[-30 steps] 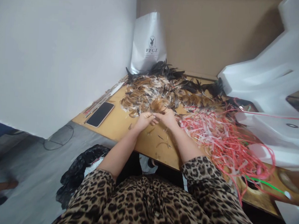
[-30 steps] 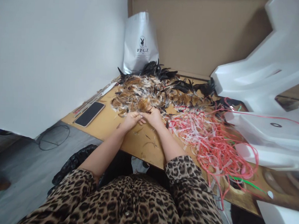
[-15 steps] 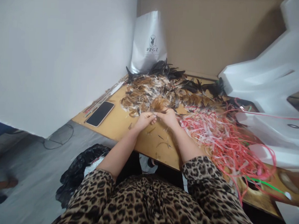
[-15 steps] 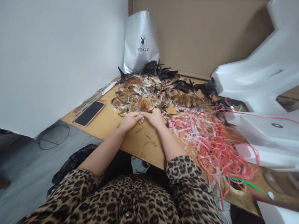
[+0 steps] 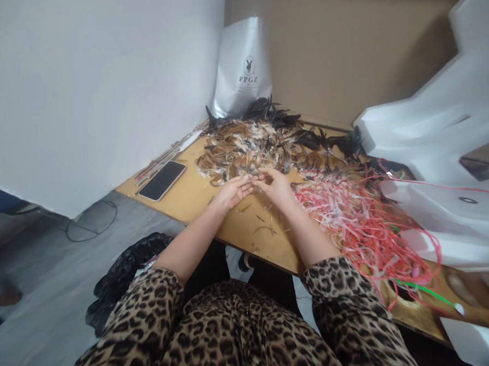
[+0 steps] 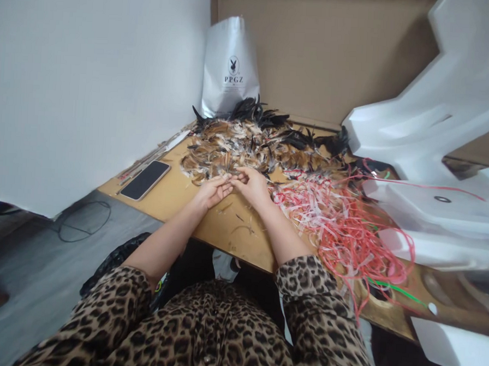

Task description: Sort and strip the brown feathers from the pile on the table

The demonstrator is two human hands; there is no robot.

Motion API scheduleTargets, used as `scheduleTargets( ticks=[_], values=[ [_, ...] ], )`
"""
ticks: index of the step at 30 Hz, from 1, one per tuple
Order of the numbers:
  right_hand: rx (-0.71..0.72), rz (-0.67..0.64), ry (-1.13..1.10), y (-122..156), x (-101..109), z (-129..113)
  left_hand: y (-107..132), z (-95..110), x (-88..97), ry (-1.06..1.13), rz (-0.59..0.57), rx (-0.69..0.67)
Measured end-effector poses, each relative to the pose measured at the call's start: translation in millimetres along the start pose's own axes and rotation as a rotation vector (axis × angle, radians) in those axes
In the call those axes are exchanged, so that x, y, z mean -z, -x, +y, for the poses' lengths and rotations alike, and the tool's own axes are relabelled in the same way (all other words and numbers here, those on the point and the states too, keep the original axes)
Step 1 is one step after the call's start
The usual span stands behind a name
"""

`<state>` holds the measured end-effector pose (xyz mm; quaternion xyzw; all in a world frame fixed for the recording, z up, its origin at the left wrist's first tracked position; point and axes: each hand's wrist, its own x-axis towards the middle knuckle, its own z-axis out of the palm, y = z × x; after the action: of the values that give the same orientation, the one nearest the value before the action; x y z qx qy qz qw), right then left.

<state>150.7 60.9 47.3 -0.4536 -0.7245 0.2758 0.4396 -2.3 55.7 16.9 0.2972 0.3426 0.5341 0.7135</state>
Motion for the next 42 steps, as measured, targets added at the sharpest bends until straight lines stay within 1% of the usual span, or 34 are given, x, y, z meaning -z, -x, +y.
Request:
scheduleTargets(
  ticks=[3,7,11,15,18,20,22,23,25,27,29,31,32,34,37,39,42],
  values=[
    [0.137,-0.038,0.311,12,9,-4,5,-1,-10.5,-0.001,0.002,0.069],
    [0.181,-0.058,0.590,26,21,-11,13,-8,-28.2,0.009,-0.020,0.142],
    [0.201,-0.046,0.747,34,30,-13,17,-19,-44.3,0.053,-0.032,0.166],
    [0.199,-0.005,0.769,39,35,-6,20,-29,-56.6,0.060,-0.038,0.188],
    [0.172,0.052,0.719,41,35,-1,22,-32,-61.3,0.060,-0.035,0.171],
    [0.147,0.078,0.678,41,35,1,22,-34,-60.8,0.036,-0.035,0.146],
    [0.122,0.063,0.620,39,36,1,21,-34,-57.2,-0.020,-0.043,0.121],
    [0.110,0.027,0.562,38,38,1,20,-34,-54.7,-0.059,-0.047,0.105],
    [0.061,-0.090,0.349,35,44,2,18,-32,-49.3,-0.158,-0.054,0.063],
    [-0.047,-0.173,0.067,34,51,1,16,-29,-45.7,-0.281,-0.083,0.011],
    [-0.178,-0.170,-0.150,33,56,1,15,-25,-45.2,-0.402,-0.172,-0.013],
    [-0.257,-0.138,-0.265,34,59,0,13,-22,-47.2,-0.482,-0.241,-0.039],
    [-0.260,-0.127,-0.303,34,59,0,12,-20,-48.6,-0.513,-0.271,-0.048],
    [-0.218,-0.102,-0.345,34,58,2,9,-18,-51.2,-0.578,-0.323,-0.062],
    [-0.131,-0.036,-0.311,32,56,6,2,-18,-53.7,-0.688,-0.390,-0.078],
    [-0.111,0.008,-0.295,31,56,9,-2,-19,-54.8,-0.731,-0.410,-0.094],
    [-0.103,0.075,-0.332,30,56,10,-8,-22,-55.8,-0.735,-0.409,-0.112]
  ],
)
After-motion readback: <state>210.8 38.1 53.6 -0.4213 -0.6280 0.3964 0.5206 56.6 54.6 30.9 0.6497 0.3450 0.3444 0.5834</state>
